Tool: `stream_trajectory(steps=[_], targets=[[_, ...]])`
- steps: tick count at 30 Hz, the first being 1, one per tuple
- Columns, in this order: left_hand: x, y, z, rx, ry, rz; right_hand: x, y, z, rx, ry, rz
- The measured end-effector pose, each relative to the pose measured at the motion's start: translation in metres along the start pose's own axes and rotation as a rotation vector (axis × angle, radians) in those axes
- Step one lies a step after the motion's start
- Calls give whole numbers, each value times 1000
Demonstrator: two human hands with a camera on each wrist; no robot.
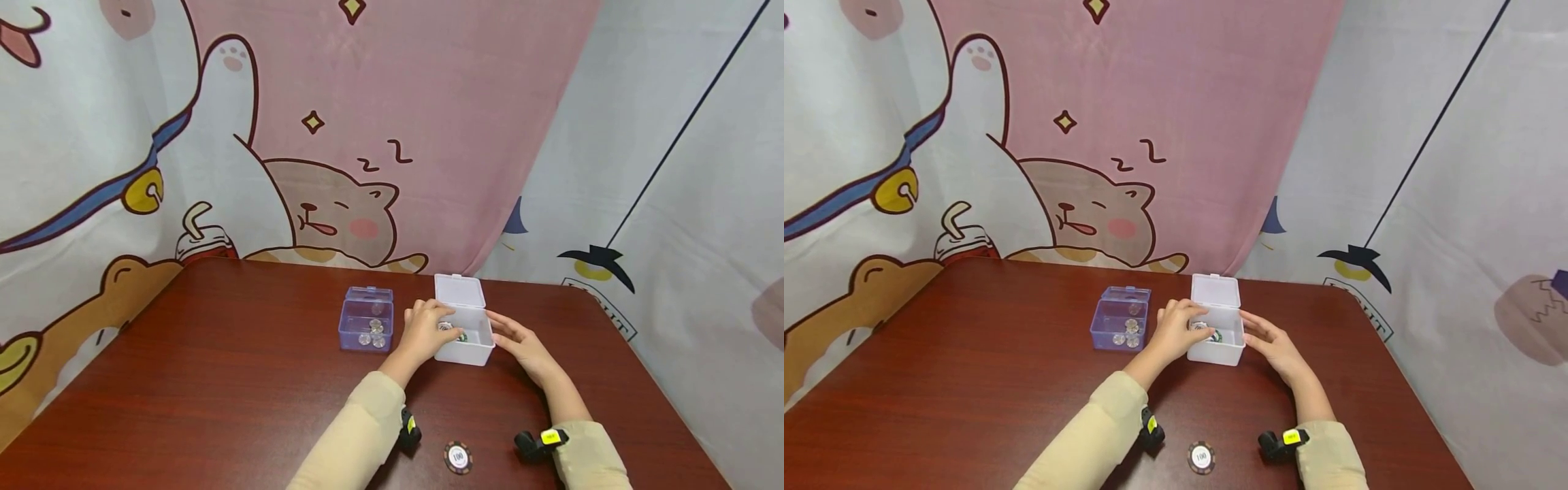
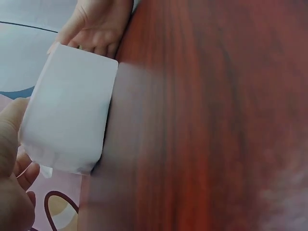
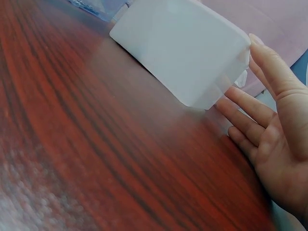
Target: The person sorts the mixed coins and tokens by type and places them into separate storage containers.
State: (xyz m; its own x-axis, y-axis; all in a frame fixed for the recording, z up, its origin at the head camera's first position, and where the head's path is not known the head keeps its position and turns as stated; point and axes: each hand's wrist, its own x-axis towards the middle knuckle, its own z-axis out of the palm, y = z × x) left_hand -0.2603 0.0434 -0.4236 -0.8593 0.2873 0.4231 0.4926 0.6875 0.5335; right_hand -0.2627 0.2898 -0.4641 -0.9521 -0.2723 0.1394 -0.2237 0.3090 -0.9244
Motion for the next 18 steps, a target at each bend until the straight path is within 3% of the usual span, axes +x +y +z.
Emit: stream_trajectory(steps=[8,13,18], targets=[[-11,4,-11,-209,67,31,1,-2,1,-10,4,0],[-22,11,-20,-265,72,55,0,-2,0,-1,-1,-2],[-38,18,-25,-296,38,73,0,0,1,-6,3,7]])
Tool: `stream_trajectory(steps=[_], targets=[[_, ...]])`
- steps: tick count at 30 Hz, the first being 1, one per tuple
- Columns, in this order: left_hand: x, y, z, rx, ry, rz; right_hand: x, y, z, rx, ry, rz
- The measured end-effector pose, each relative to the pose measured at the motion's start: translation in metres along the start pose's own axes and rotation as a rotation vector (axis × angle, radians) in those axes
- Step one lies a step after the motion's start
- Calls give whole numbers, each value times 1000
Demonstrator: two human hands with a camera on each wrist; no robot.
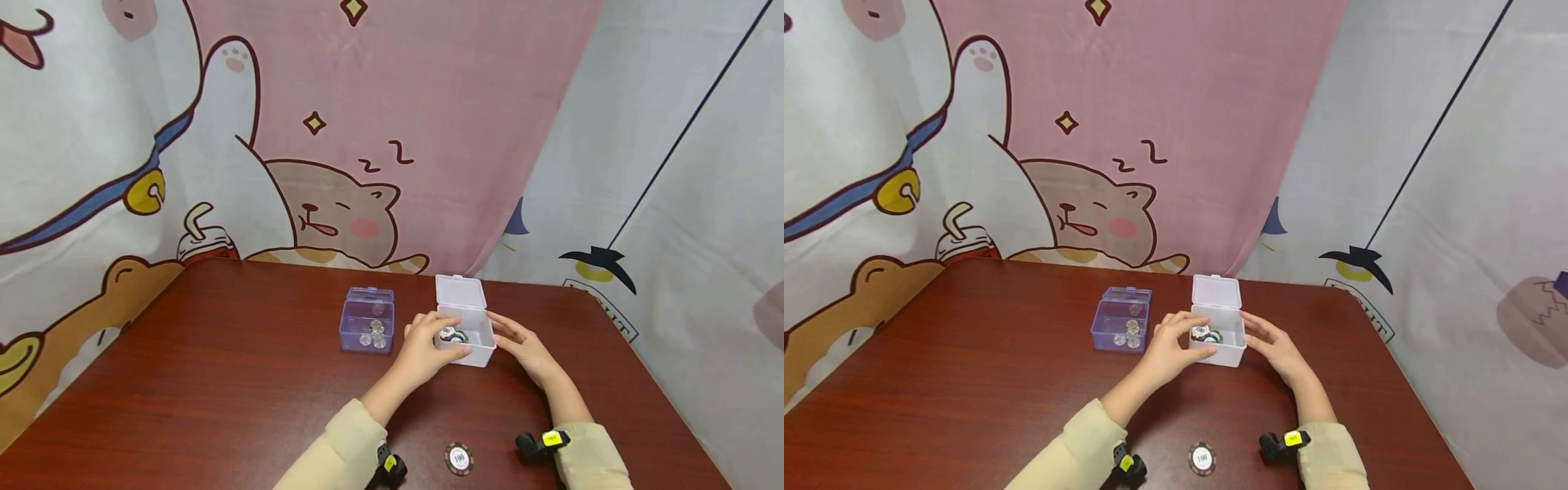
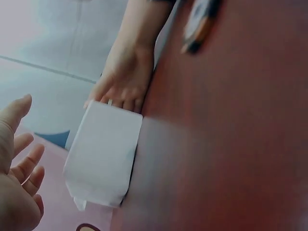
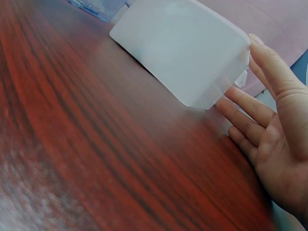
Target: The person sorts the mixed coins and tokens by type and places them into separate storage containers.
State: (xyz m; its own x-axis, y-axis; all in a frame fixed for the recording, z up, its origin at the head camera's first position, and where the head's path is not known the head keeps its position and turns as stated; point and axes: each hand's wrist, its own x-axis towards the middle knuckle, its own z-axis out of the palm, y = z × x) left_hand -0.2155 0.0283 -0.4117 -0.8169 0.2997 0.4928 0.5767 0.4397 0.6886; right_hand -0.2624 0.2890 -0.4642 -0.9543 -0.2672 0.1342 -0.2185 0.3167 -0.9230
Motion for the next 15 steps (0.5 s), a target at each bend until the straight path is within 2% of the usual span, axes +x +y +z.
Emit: stream_trajectory(steps=[6,10,15], targets=[[-18,10,0,19,-59,59,1,1,1,5,1,-8],[-27,16,-2,-17,-117,88,1,2,0,0,-2,-15],[-39,19,-2,-66,-184,91,1,2,1,16,-3,-13]])
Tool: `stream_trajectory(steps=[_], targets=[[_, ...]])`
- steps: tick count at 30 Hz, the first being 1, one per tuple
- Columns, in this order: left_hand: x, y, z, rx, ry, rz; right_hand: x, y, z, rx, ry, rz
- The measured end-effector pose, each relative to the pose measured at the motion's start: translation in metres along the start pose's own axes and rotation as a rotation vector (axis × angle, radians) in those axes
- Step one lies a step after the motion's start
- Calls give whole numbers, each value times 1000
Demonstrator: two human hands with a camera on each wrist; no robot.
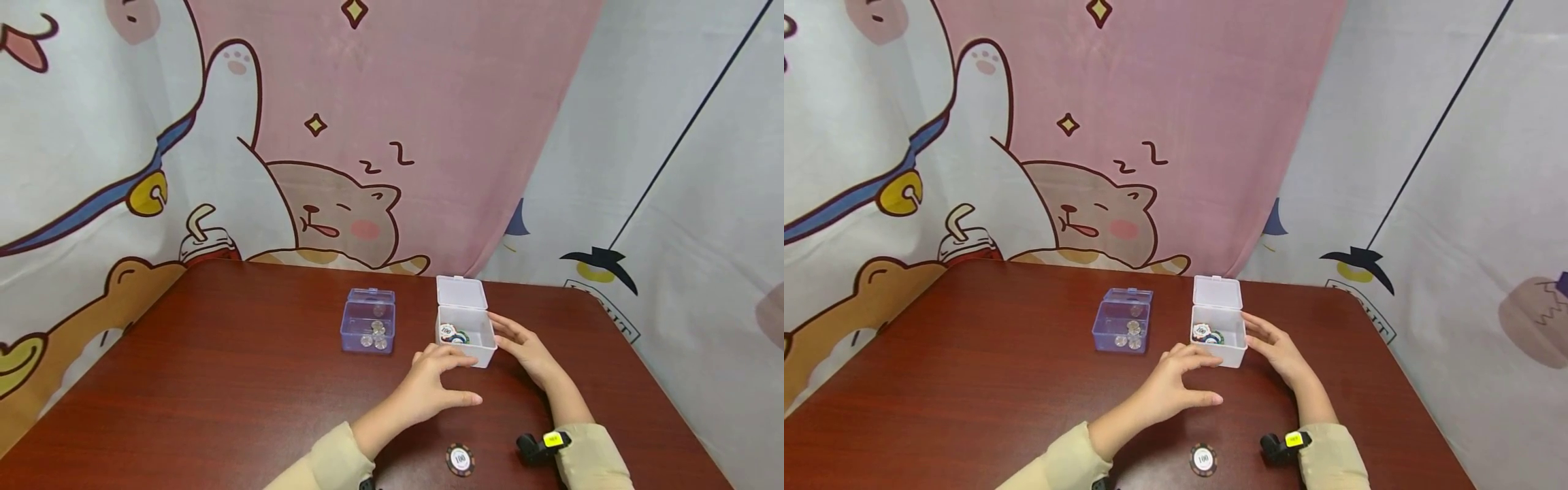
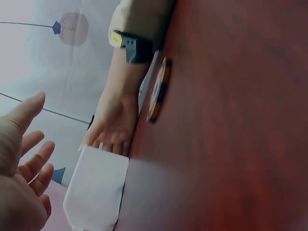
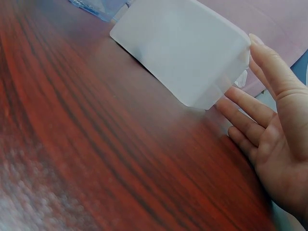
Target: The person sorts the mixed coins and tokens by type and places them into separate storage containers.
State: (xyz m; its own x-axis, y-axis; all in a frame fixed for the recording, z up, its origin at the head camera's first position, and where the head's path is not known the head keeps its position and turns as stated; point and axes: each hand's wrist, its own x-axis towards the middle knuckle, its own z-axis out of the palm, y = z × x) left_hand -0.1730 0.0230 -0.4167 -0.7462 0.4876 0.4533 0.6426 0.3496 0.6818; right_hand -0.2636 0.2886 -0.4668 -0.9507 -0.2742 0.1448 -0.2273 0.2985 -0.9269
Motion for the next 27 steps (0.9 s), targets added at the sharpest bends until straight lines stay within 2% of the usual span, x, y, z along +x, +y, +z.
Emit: stream_trajectory(steps=[6,16,21,27], targets=[[-13,1,2,40,-80,28,0,-2,1,16,4,12],[-30,0,6,157,-240,124,0,0,0,4,9,6],[-37,-2,6,148,-330,110,-1,0,-1,-4,12,-1],[-43,-7,7,172,-379,107,0,0,-1,-7,13,4]])
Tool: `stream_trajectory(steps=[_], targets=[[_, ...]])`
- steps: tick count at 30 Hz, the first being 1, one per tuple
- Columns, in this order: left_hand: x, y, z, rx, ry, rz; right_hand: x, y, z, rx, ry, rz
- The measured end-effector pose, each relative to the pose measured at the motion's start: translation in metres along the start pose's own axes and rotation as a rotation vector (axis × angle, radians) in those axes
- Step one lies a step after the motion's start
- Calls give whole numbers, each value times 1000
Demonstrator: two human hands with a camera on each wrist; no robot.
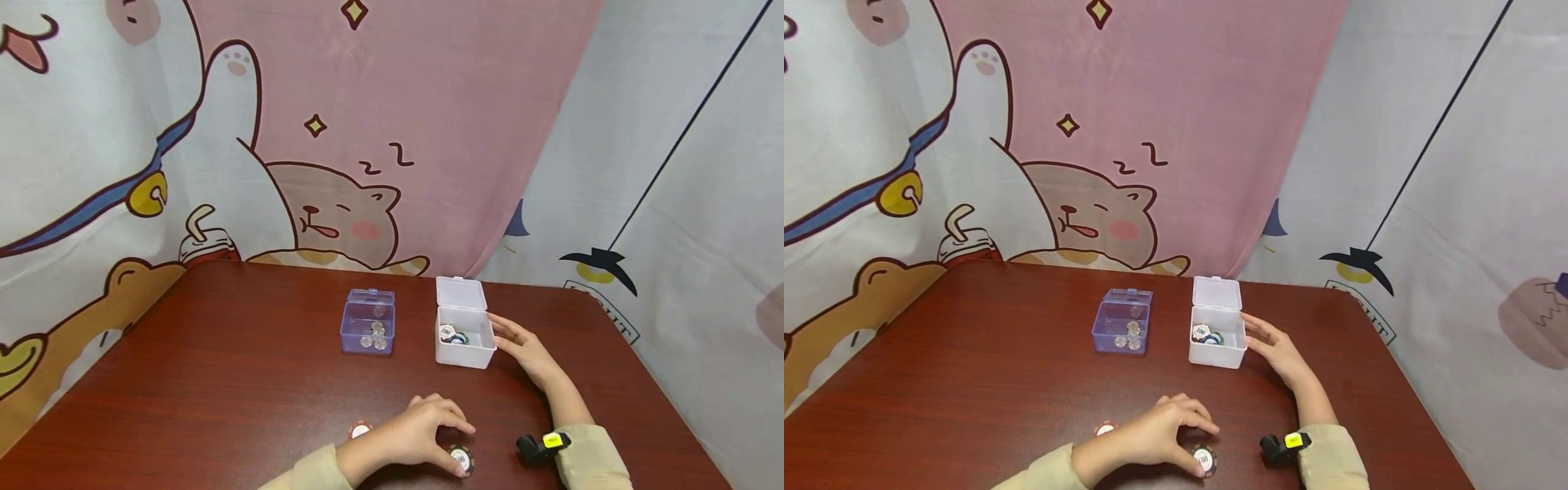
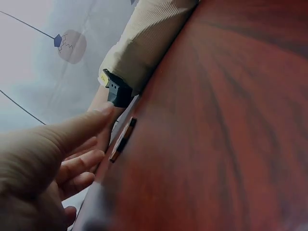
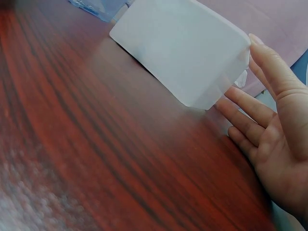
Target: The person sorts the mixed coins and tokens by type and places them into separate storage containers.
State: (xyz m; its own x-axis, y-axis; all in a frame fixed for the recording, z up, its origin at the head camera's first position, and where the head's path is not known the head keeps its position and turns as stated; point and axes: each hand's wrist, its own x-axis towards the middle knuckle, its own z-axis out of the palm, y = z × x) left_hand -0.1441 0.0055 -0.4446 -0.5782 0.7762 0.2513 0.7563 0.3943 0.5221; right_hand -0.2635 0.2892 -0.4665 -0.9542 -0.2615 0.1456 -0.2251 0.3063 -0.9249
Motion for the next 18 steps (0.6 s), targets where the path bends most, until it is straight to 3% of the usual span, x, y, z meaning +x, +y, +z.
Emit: stream_trajectory(steps=[8,18], targets=[[-4,-4,3,-7,-44,4,0,0,1,8,-3,2],[-3,-5,6,62,-42,54,-1,-1,0,3,-1,-9]])
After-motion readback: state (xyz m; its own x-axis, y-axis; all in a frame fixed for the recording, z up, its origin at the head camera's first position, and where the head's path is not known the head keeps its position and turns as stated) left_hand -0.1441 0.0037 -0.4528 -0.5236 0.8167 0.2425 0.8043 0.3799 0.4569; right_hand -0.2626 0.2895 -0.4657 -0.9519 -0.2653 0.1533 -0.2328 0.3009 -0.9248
